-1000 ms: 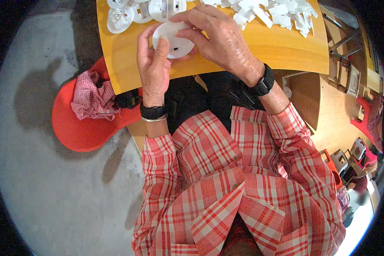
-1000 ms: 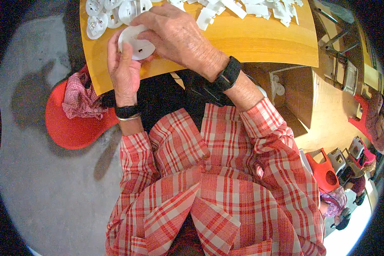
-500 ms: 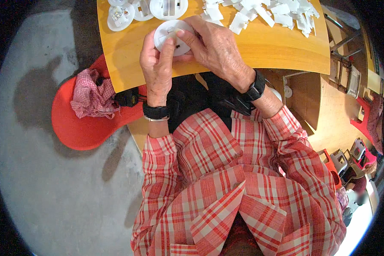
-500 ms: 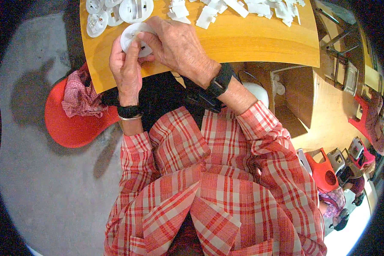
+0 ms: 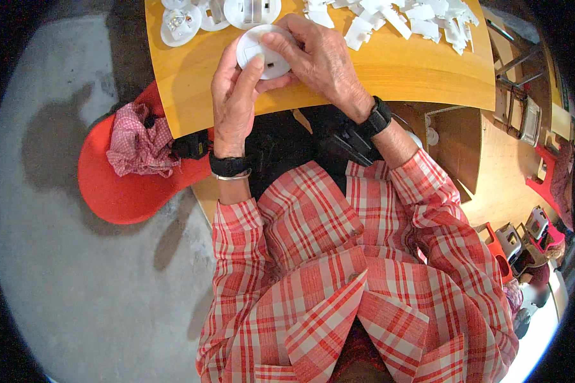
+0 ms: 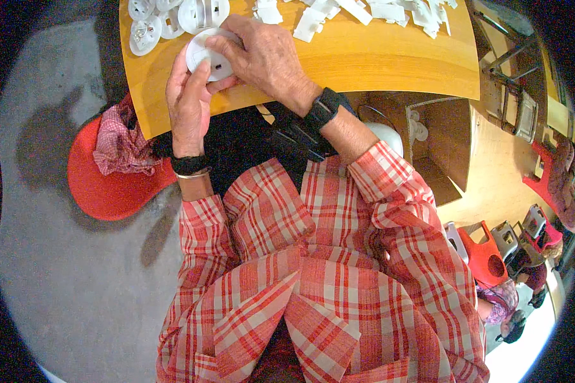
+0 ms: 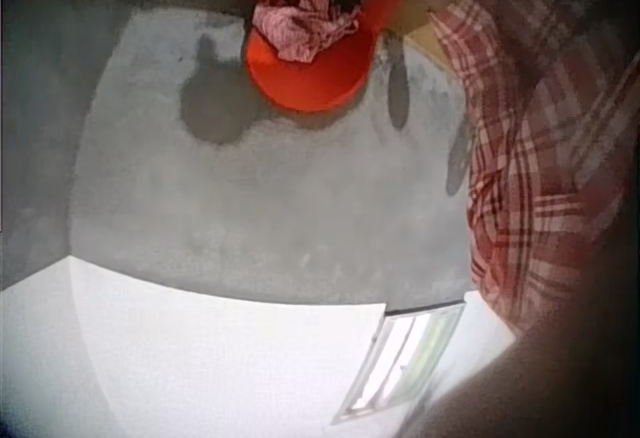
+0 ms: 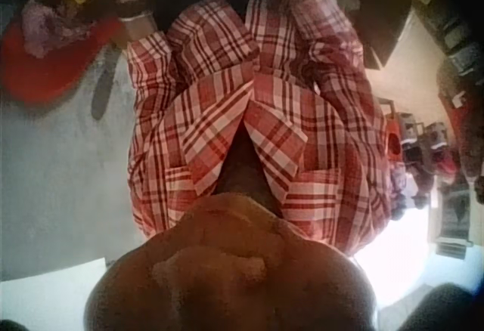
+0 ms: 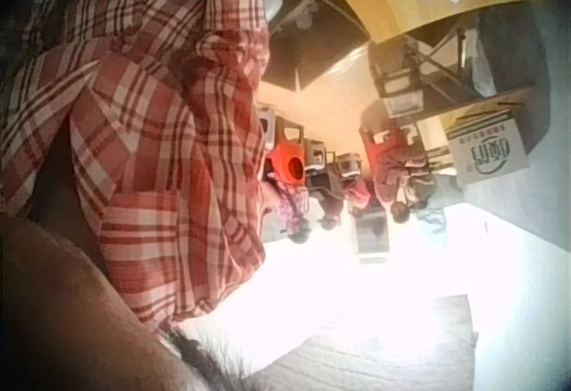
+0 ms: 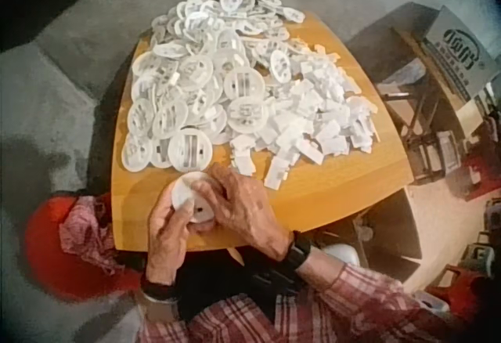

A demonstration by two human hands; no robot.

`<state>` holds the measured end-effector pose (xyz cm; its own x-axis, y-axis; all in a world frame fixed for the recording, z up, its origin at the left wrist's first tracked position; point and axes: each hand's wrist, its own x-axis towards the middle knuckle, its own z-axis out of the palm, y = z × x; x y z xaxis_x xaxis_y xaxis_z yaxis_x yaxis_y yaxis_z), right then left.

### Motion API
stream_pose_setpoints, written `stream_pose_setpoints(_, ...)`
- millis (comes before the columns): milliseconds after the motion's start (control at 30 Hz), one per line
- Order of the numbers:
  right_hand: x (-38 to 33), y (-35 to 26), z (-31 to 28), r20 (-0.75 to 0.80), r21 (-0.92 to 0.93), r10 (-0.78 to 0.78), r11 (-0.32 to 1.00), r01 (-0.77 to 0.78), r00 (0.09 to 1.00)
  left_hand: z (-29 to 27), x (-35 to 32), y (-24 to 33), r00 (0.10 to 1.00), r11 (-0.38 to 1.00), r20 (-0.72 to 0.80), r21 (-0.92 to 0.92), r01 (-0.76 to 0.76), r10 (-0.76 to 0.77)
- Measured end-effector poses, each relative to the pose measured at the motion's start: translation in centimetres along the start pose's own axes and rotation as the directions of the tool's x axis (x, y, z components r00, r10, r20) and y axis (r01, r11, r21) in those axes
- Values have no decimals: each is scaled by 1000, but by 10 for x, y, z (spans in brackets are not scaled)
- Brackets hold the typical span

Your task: Assembling small white plastic housings by inserting internal components manually.

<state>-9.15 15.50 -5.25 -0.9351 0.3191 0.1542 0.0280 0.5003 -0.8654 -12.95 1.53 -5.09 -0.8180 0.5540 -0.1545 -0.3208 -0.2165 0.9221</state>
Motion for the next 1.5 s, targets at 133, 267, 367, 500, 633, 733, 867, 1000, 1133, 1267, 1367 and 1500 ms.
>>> stream_pose_setpoints(133, 0, 12, 3, 35, 151, 2, 989, -7, 999, -6, 0, -3, 1000, 1000, 9, -11, -16, 17)
stream_pose_setpoints(267, -3, 11, 0, 77, 236, 63, 968, -80, 995, -8, 0, -5, 999, 992, -43, -121, -39, 34)
stream_pose_setpoints(367, -5, 12, 1, 33, 202, 26, 979, -33, 999, -4, 1, -3, 998, 997, -65, -77, -25, 20)
stream_pose_setpoints(500, -8, 10, 0, 59, 243, 27, 969, -41, 998, 0, 1, -4, 994, 999, -96, -27, -45, 42)
stream_pose_setpoints(633, -10, 13, 5, 2, 255, -42, 966, 40, 999, 7, 1, -2, 985, 994, -144, 67, -82, 91)
stream_pose_setpoints(733, -13, 9, 1, 105, 270, 19, 962, -47, 994, 11, 2, -5, 973, 991, -206, 103, -87, 107)
stream_pose_setpoints(867, -12, 6, -3, 92, 276, -1, 961, -24, 996, 14, 3, -5, 968, 987, -211, 118, -111, 135)
stream_pose_setpoints(1000, -12, 6, -1, 93, 256, -46, 966, 21, 995, 13, 2, -8, 955, 981, -237, 113, -155, 178)
stream_pose_setpoints(1133, -12, 10, -1, 38, 117, -167, 980, 162, 985, 14, 2, -9, 941, 976, -292, 177, -124, 173)
stream_pose_setpoints(1267, -14, 10, 0, 54, 166, -112, 981, 102, 992, 11, 2, -10, 963, 983, -217, 125, -137, 162)
stream_pose_setpoints(1367, -15, 12, 2, 79, 96, -140, 987, 132, 987, 15, -1, -2, 964, 986, -258, -131, -107, 70)
stream_pose_setpoints(1500, -14, 14, 2, 79, 86, -103, 992, 96, 991, 13, 0, -7, 969, 982, -241, -160, -99, 58)
